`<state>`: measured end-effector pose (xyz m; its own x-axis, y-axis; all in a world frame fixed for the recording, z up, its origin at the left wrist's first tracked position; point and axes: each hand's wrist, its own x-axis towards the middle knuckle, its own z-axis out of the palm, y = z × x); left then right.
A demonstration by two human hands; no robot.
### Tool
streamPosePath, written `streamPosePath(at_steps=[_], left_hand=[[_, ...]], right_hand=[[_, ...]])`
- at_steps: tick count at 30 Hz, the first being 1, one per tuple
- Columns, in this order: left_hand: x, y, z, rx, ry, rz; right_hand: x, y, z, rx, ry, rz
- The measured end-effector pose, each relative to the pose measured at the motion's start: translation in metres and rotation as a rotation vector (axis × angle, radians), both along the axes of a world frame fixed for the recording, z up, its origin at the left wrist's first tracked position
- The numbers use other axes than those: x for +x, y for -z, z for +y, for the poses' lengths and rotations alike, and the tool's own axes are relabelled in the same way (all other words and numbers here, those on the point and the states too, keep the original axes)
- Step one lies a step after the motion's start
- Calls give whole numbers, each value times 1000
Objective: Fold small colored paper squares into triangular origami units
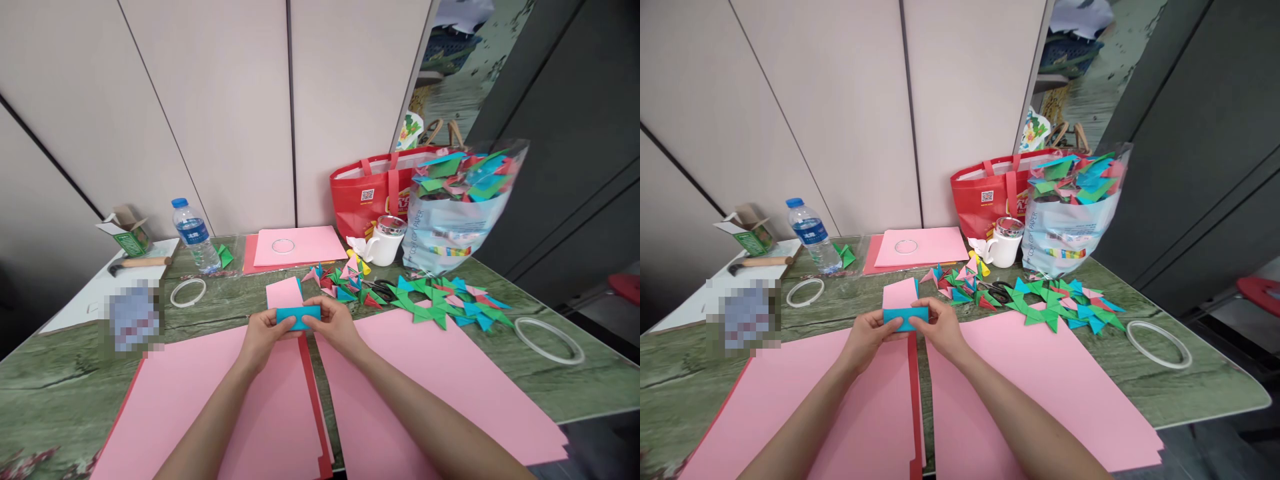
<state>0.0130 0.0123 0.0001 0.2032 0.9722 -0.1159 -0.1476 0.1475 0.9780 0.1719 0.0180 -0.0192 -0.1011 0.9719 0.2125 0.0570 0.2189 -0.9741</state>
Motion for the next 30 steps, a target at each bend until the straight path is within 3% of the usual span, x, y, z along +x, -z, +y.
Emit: streamPosePath(at_steps=[5,14,30], left_hand=[[2,1,-2,14,6,57],[3,-5,-3,21,60,58],[0,2,-2,25,78,32]], right_hand=[[0,-4,-3,54,-39,-73],[1,-5,-3,82,8,-70],[1,-6,-4,35,10,-52]])
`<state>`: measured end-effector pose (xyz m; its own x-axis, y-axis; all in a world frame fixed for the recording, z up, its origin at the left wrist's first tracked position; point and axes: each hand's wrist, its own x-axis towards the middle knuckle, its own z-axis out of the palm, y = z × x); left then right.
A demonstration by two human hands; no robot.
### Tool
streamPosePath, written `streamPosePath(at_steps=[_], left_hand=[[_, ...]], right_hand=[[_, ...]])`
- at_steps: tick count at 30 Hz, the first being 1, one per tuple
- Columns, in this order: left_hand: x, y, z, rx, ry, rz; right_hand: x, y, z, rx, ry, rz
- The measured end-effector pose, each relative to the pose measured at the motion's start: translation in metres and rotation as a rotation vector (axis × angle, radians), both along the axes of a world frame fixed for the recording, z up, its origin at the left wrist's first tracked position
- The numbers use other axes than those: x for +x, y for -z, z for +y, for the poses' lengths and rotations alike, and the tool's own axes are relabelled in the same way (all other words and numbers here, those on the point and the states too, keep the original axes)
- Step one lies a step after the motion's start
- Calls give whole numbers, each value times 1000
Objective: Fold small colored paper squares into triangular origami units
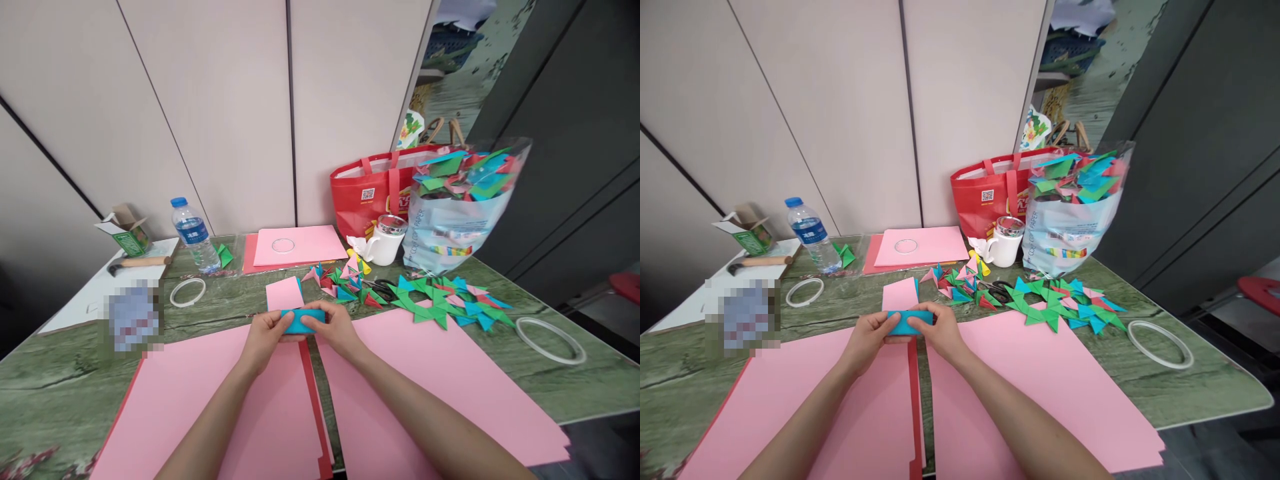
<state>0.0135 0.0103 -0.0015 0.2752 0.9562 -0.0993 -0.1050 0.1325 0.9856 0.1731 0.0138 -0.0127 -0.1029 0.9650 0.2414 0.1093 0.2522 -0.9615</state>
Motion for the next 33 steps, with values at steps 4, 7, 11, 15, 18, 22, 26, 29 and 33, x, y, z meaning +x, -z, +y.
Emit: streamPosePath(at_steps=[4,7,11,15,18,22,26,29,33], left_hand=[[0,-2,-1,-8,4,-2],[0,-4,-1,-14,4,5],[1,-4,-1,-22,-7,0],[1,-2,0,-4,-13,-16],[0,-1,0,32,-13,-11],[0,-3,-1,48,-9,0],[1,-4,-1,41,-18,6],[1,-4,0,29,-16,0],[1,-4,0,19,-24,-6]], right_hand=[[0,0,0,-6,14,-10],[-1,1,0,-13,18,-8],[-1,0,0,-15,15,-5],[0,-2,-1,-13,30,-2],[0,-4,-2,-11,56,8],[0,-4,-1,-2,71,16],[0,-3,0,1,66,31],[0,-3,0,4,51,56],[0,-3,0,17,26,87]])
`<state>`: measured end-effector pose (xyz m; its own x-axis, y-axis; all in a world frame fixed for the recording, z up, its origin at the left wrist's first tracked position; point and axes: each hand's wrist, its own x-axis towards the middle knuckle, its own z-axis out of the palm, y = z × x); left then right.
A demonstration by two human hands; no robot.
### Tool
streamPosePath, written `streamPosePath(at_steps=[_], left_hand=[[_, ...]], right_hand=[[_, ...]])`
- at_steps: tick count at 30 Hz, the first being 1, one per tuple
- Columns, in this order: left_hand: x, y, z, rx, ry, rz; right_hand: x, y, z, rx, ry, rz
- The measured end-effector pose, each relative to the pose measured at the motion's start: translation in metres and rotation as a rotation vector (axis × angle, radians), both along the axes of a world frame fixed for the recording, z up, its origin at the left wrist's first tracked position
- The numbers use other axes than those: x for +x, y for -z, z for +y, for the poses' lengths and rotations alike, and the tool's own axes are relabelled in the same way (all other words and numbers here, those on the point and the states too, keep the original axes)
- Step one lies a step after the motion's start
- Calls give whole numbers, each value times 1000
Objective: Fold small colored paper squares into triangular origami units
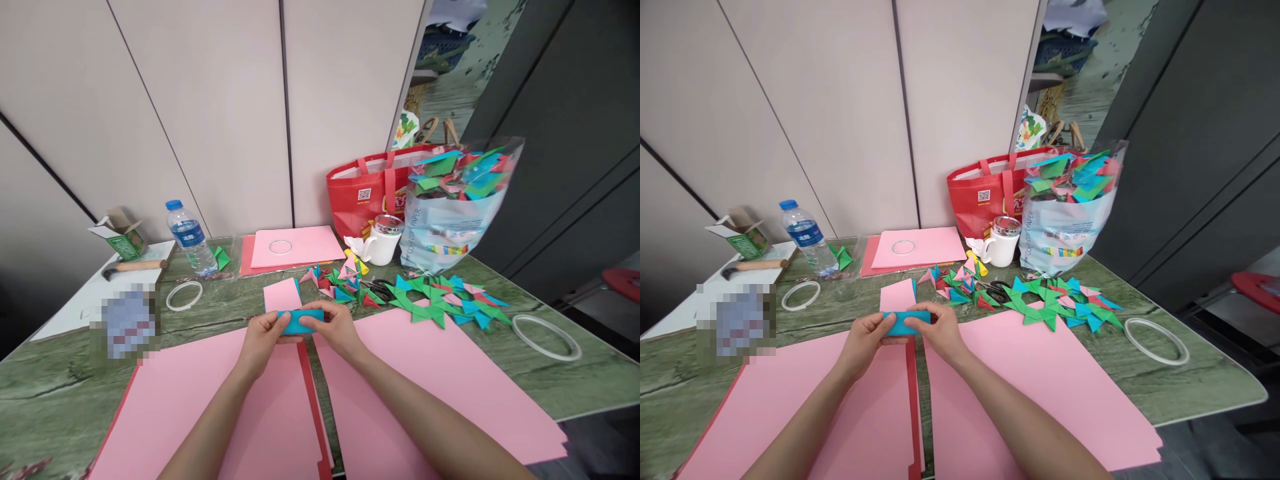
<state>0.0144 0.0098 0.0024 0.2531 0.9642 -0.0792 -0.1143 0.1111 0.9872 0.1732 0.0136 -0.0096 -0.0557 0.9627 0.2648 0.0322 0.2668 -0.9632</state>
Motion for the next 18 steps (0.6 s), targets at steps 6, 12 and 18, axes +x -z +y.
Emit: streamPosePath(at_steps=[6,12,18], left_hand=[[1,-2,-1,-3,-8,1],[2,-2,-1,0,-13,7],[3,-4,-3,-2,-2,35]], right_hand=[[0,2,1,-2,11,-6],[0,1,0,-2,13,-28],[1,3,1,-2,13,-85]])
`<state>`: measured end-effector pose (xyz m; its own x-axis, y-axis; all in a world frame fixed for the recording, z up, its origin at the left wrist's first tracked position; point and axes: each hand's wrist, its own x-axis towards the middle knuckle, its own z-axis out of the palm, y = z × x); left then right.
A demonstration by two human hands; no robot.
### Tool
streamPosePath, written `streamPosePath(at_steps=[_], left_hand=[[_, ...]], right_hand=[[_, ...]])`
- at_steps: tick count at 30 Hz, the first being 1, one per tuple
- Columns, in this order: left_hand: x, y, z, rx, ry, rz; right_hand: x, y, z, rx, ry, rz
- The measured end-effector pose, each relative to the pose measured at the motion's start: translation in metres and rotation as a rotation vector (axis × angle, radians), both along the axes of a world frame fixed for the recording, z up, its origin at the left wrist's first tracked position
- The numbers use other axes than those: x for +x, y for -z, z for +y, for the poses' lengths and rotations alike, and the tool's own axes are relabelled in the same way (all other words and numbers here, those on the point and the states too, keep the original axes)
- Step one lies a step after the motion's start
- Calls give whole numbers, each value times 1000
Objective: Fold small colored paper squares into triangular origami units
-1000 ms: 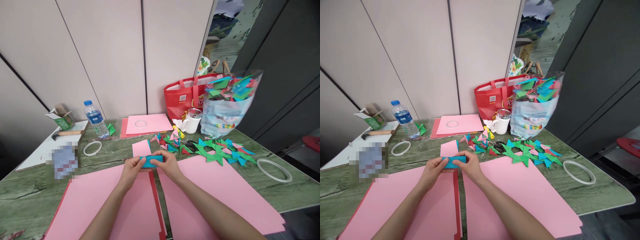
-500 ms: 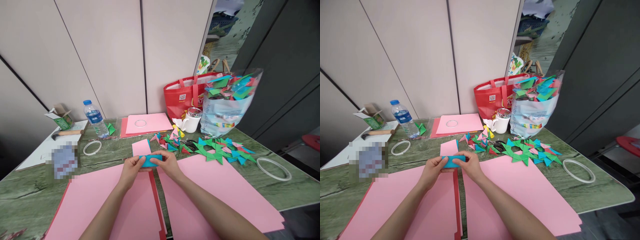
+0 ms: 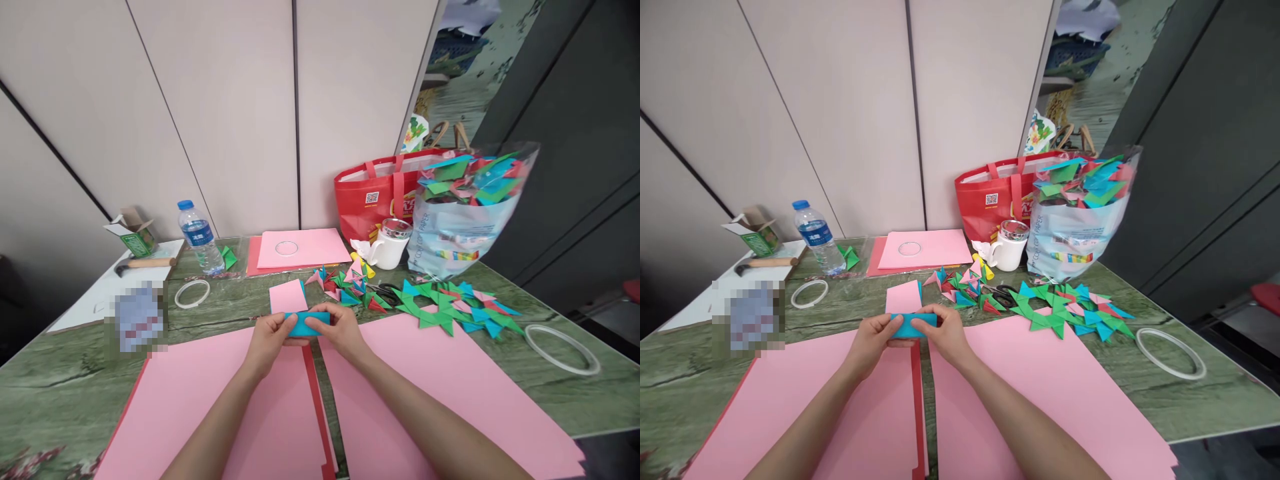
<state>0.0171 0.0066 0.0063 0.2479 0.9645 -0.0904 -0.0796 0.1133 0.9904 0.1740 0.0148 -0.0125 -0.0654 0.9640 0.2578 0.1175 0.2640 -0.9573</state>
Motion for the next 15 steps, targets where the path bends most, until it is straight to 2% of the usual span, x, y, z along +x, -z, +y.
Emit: streamPosePath(at_steps=[15], left_hand=[[-2,2,2,-12,-7,24]], right_hand=[[-1,1,1,-24,-11,8]])
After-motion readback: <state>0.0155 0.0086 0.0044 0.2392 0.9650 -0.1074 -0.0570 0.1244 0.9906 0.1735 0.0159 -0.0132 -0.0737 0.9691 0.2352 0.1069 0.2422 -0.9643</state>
